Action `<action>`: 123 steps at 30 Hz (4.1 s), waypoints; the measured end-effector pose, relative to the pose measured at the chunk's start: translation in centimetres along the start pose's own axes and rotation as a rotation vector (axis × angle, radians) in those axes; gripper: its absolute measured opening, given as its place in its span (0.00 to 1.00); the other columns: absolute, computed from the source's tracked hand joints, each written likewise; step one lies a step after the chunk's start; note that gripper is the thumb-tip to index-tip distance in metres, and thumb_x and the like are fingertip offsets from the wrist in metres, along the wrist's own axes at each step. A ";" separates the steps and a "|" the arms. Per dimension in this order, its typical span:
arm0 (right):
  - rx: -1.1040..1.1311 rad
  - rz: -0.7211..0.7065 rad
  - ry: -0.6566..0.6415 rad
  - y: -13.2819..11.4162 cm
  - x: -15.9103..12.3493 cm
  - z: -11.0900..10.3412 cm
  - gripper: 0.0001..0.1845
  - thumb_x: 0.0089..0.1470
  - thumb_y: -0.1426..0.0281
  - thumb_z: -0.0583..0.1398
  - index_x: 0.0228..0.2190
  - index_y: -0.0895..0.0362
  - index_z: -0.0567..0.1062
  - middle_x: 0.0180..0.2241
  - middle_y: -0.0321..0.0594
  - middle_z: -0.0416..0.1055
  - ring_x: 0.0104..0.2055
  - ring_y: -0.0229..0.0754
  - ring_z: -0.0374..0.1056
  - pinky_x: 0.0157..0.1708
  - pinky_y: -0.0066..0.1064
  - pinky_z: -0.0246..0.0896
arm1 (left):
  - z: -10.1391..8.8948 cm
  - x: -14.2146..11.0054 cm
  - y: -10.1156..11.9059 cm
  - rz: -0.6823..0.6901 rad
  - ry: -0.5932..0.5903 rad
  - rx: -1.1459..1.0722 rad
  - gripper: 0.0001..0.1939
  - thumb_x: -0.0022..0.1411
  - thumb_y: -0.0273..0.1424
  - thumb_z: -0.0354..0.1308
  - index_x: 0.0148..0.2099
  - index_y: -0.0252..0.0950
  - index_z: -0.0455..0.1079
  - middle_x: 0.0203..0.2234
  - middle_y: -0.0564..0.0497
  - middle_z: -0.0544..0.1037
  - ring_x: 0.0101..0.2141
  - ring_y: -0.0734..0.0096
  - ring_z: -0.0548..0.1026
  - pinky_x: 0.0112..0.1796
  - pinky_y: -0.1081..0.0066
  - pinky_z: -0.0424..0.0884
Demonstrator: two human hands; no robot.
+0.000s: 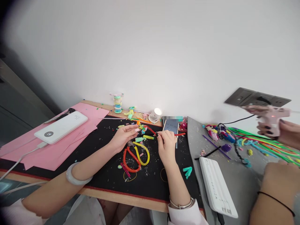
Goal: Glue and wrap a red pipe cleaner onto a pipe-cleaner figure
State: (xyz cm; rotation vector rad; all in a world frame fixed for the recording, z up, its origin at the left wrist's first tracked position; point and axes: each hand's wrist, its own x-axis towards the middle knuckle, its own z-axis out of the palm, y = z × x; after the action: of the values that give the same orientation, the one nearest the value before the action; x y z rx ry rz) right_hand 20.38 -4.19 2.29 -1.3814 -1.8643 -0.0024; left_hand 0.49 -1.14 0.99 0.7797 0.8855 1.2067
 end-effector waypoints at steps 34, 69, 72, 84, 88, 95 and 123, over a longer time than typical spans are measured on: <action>0.154 -0.146 0.015 0.8 0.3 -1.6 0.09 0.59 0.72 0.49 0.29 0.53 0.67 0.33 0.40 0.67 0.40 0.45 0.60 0.42 0.41 0.52 | -0.2 -0.7 1.2 -0.305 -0.597 0.105 0.11 0.53 0.34 0.62 0.29 0.32 0.66 0.22 0.55 0.64 0.21 0.82 0.61 0.24 0.78 0.59; 0.034 -0.130 -0.071 -0.7 -0.2 -0.6 0.09 0.58 0.73 0.50 0.29 0.54 0.67 0.29 0.37 0.68 0.36 0.43 0.62 0.41 0.39 0.46 | 0.3 -0.2 0.1 -0.009 -0.245 0.042 0.12 0.51 0.35 0.64 0.28 0.32 0.67 0.21 0.55 0.70 0.23 0.80 0.68 0.30 0.75 0.67; 0.027 -0.146 -0.113 -1.2 -0.4 -0.2 0.10 0.58 0.73 0.49 0.29 0.54 0.67 0.29 0.36 0.69 0.36 0.42 0.63 0.42 0.39 0.45 | 0.4 -0.2 -0.1 0.032 -0.200 0.029 0.12 0.51 0.35 0.63 0.29 0.32 0.68 0.21 0.55 0.70 0.23 0.80 0.68 0.30 0.75 0.67; 0.001 -0.201 -0.187 -2.5 -0.8 1.0 0.10 0.59 0.74 0.49 0.30 0.55 0.68 0.30 0.36 0.70 0.36 0.40 0.62 0.39 0.38 0.42 | 0.8 -0.5 -0.5 0.119 -0.059 0.040 0.11 0.52 0.36 0.62 0.28 0.33 0.67 0.21 0.55 0.71 0.24 0.79 0.69 0.31 0.75 0.67; -0.011 -0.210 -0.227 -2.9 -1.0 1.3 0.11 0.60 0.74 0.48 0.32 0.54 0.69 0.30 0.36 0.70 0.36 0.40 0.61 0.39 0.38 0.42 | 0.9 -0.5 -0.7 0.127 -0.030 0.053 0.10 0.52 0.35 0.61 0.29 0.33 0.67 0.23 0.54 0.72 0.26 0.77 0.70 0.34 0.73 0.68; -0.030 -0.233 -0.257 -3.4 -1.1 1.7 0.11 0.60 0.73 0.48 0.31 0.55 0.69 0.29 0.36 0.69 0.36 0.40 0.60 0.39 0.37 0.42 | 1.1 -0.7 -0.9 0.175 -0.031 0.094 0.11 0.53 0.36 0.60 0.29 0.34 0.65 0.25 0.55 0.71 0.30 0.74 0.70 0.37 0.72 0.67; -0.149 -0.230 -0.253 -4.2 -1.3 2.6 0.11 0.61 0.69 0.51 0.32 0.53 0.72 0.33 0.37 0.71 0.36 0.41 0.60 0.37 0.37 0.40 | 1.6 -1.2 -0.9 0.152 -0.123 0.021 0.10 0.58 0.36 0.56 0.31 0.36 0.60 0.27 0.56 0.69 0.29 0.75 0.71 0.32 0.74 0.66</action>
State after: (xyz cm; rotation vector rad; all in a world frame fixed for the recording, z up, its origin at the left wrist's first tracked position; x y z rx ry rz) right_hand 15.59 -5.77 1.55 -1.3061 -2.2669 -0.0877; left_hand 2.15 -2.55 1.15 0.9418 0.7498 1.2691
